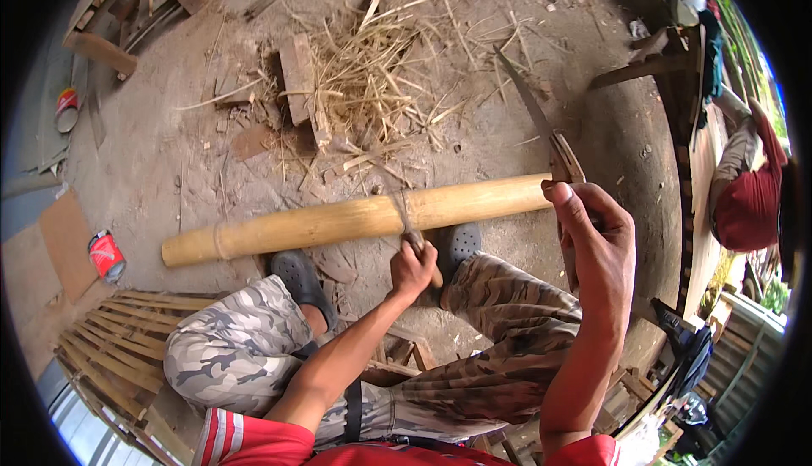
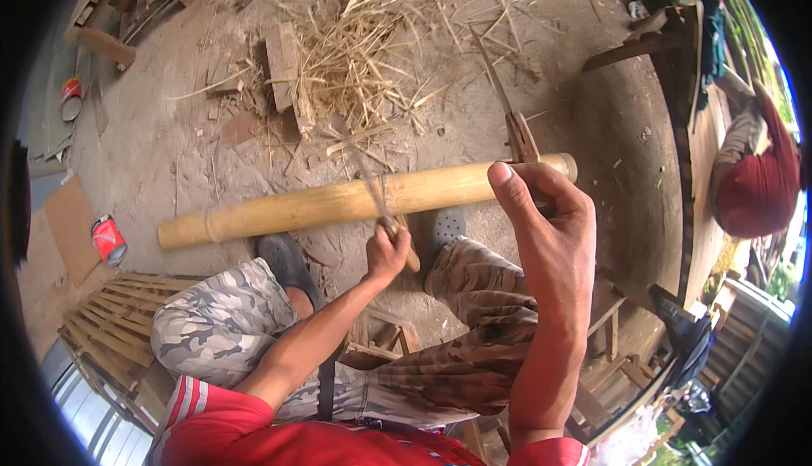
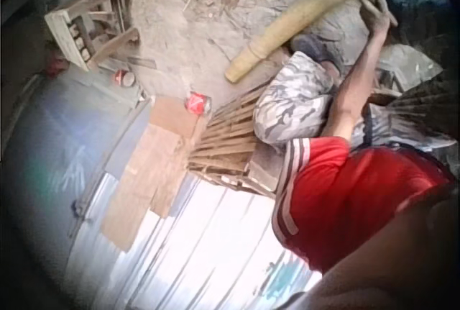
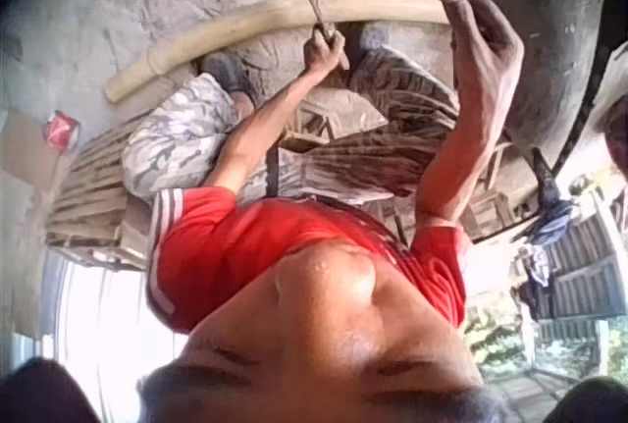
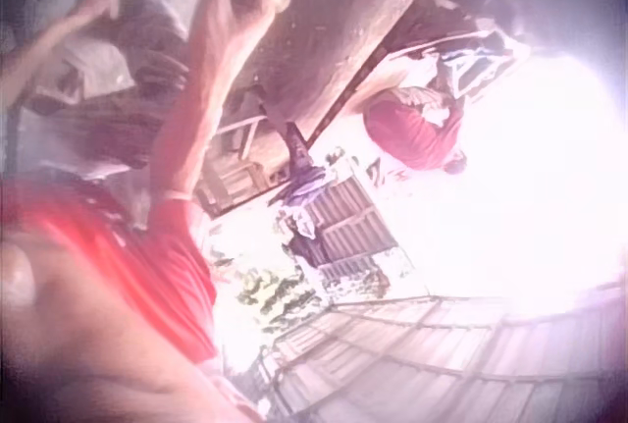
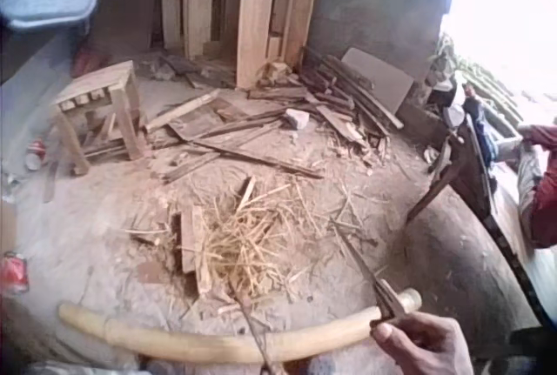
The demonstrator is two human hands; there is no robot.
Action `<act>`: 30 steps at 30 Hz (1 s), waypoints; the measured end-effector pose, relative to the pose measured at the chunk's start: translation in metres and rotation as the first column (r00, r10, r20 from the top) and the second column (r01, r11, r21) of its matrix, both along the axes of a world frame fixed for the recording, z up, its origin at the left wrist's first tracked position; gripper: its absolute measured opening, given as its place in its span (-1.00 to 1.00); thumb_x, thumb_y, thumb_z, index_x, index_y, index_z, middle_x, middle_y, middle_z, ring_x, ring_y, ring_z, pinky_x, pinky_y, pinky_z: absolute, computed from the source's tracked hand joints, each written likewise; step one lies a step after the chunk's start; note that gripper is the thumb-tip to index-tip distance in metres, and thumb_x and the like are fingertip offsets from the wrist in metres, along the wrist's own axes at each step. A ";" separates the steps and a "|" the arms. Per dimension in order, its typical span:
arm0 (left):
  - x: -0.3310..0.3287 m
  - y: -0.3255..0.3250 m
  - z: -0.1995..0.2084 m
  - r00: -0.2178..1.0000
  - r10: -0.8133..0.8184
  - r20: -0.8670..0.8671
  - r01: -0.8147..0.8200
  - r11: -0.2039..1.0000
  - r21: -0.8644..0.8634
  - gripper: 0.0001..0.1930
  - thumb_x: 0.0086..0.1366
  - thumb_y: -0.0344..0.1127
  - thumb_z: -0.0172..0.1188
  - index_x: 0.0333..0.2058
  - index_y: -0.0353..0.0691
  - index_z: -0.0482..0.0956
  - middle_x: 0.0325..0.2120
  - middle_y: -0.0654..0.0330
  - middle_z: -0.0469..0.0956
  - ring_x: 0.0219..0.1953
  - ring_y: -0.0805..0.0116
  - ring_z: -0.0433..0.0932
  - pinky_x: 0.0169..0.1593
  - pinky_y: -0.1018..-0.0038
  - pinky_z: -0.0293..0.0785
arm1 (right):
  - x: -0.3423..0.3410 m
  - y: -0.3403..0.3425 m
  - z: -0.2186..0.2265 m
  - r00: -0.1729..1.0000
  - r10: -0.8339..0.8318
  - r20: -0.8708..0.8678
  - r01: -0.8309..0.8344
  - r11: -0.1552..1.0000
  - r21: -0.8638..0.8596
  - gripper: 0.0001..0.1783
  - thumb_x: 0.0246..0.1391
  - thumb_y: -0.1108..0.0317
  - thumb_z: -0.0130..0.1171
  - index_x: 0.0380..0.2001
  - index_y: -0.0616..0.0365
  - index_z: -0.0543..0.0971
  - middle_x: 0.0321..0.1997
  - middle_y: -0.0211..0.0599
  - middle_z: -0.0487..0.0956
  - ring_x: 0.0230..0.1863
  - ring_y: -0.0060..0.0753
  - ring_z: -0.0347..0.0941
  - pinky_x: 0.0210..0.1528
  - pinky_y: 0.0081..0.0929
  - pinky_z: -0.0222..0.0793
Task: The person sits on the ground and uses a hand saw to cut a long bamboo pole that is secured between their feet. They repeatedly saw through the bamboo, creating a cut section.
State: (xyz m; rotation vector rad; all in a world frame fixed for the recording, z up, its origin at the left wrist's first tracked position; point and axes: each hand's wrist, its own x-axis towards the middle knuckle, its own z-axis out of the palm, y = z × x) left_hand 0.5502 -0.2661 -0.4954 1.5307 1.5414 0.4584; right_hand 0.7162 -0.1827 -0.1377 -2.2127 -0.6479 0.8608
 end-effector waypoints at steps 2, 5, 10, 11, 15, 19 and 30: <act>0.003 -0.008 -0.017 0.989 -0.142 0.046 0.134 0.981 0.139 -0.58 0.26 0.00 0.18 -0.21 -0.31 0.46 -0.59 -0.12 0.57 -0.48 -0.23 0.60 -0.39 -0.02 0.50 | -0.001 -0.009 0.003 1.000 0.011 0.028 -0.014 0.995 0.095 -0.58 0.16 0.07 0.37 -0.34 0.30 0.67 -0.54 -0.66 0.38 -0.47 -0.78 0.15 -0.44 -0.67 0.03; -0.019 -0.015 -0.018 0.907 -0.421 -0.003 0.421 0.907 0.013 -0.51 0.24 0.01 0.16 -0.11 -0.36 0.44 -0.54 -0.21 0.59 -0.44 -0.27 0.61 -0.32 -0.06 0.53 | 0.007 -0.017 0.002 0.997 0.006 0.073 -0.019 0.984 0.178 -0.53 0.16 -0.01 0.34 -0.37 0.28 0.66 -0.57 -0.69 0.31 -0.50 -0.79 0.10 -0.47 -0.66 -0.05; -0.066 -0.042 -0.011 0.802 -0.596 -0.024 0.594 0.802 -0.066 -0.48 0.25 0.01 0.14 -0.05 -0.36 0.44 -0.52 -0.24 0.60 -0.40 -0.30 0.62 -0.26 -0.04 0.55 | 0.010 -0.033 0.010 0.997 -0.042 0.063 0.024 0.965 0.261 -0.57 0.14 -0.02 0.36 -0.27 0.20 0.69 -0.64 -0.64 0.32 -0.58 -0.79 0.18 -0.53 -0.68 0.04; -0.078 -0.047 -0.006 0.791 -0.609 -0.055 0.600 0.790 -0.123 -0.48 0.24 -0.01 0.15 -0.03 -0.37 0.43 -0.50 -0.25 0.61 -0.38 -0.28 0.63 -0.21 -0.03 0.56 | 0.008 -0.033 0.010 0.997 -0.045 0.060 0.026 0.958 0.286 -0.57 0.13 -0.01 0.37 -0.26 0.19 0.69 -0.63 -0.63 0.33 -0.59 -0.79 0.20 -0.54 -0.67 0.07; -0.123 -0.057 -0.029 0.713 -0.672 -0.200 0.660 0.740 -0.131 -0.49 0.22 0.01 0.15 -0.04 -0.30 0.43 -0.46 -0.24 0.63 -0.32 -0.25 0.65 -0.13 -0.02 0.56 | 0.008 -0.024 0.007 0.999 0.011 -0.050 0.013 0.892 0.452 -0.62 0.21 0.12 0.31 -0.25 0.29 0.67 -0.44 -0.45 0.55 -0.57 -0.70 0.31 -0.51 -0.69 0.18; -0.129 -0.033 -0.022 0.509 -0.801 -0.316 0.821 0.562 -0.101 -0.48 0.17 0.04 0.22 -0.07 -0.28 0.45 -0.48 -0.15 0.64 -0.31 -0.19 0.66 -0.17 -0.02 0.56 | 0.021 -0.032 -0.006 0.999 -0.026 -0.045 0.044 0.887 0.460 -0.62 0.19 0.10 0.34 -0.24 0.27 0.68 -0.44 -0.46 0.56 -0.56 -0.73 0.29 -0.51 -0.68 0.20; -0.013 -0.016 -0.051 0.230 -0.874 -0.429 0.956 0.285 -0.069 -0.53 0.12 -0.07 0.25 -0.10 -0.31 0.52 -0.45 -0.04 0.67 -0.31 -0.05 0.68 -0.20 0.10 0.58 | 0.043 -0.064 -0.010 0.993 -0.100 0.067 0.062 0.905 0.420 -0.54 0.10 -0.06 0.39 -0.29 0.18 0.70 -0.62 -0.62 0.37 -0.59 -0.75 0.19 -0.53 -0.64 0.09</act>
